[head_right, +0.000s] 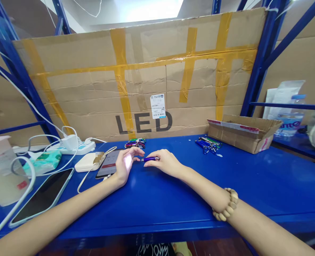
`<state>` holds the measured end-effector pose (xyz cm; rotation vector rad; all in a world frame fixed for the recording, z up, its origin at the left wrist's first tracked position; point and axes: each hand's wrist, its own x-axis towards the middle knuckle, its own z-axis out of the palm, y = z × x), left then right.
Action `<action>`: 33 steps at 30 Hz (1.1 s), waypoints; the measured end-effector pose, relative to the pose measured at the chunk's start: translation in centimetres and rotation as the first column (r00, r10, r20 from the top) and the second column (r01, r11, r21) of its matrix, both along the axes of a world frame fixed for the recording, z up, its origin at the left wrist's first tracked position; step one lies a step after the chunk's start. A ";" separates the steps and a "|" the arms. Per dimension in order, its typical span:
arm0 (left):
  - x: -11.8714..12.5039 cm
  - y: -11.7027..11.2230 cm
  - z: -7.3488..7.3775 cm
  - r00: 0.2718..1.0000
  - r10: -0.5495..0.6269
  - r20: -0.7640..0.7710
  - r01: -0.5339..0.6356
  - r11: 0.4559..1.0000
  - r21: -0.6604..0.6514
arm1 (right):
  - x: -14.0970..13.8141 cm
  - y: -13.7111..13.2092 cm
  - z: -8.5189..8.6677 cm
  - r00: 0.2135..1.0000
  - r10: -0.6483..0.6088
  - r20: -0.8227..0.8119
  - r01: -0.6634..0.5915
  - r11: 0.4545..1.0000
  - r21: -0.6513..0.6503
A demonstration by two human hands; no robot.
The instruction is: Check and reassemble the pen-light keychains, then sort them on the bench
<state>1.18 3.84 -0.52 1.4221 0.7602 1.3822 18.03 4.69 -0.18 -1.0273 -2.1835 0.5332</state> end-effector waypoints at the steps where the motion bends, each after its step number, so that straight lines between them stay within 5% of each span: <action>1: 0.0 -0.1 0.0 1.000 0.001 -0.002 -0.001 1.000 0.000 | 0.0 -0.1 0.0 1.000 -0.005 0.009 0.005 1.000 0.006; 8: 0.3 -0.7 0.1 1.000 -0.012 -0.014 0.012 1.000 0.002 | 0.0 -0.5 0.2 0.991 -0.083 0.102 0.075 0.994 0.080; 23: 0.3 -0.5 -0.2 0.994 0.100 -0.031 -0.102 0.992 -0.068 | -0.2 -0.6 0.3 0.994 0.062 0.089 -0.064 0.998 0.020; 33: 0.5 -1.0 0.0 0.997 0.059 -0.050 -0.063 0.995 -0.082 | -0.2 -0.7 0.3 0.990 0.007 0.143 -0.016 0.998 0.066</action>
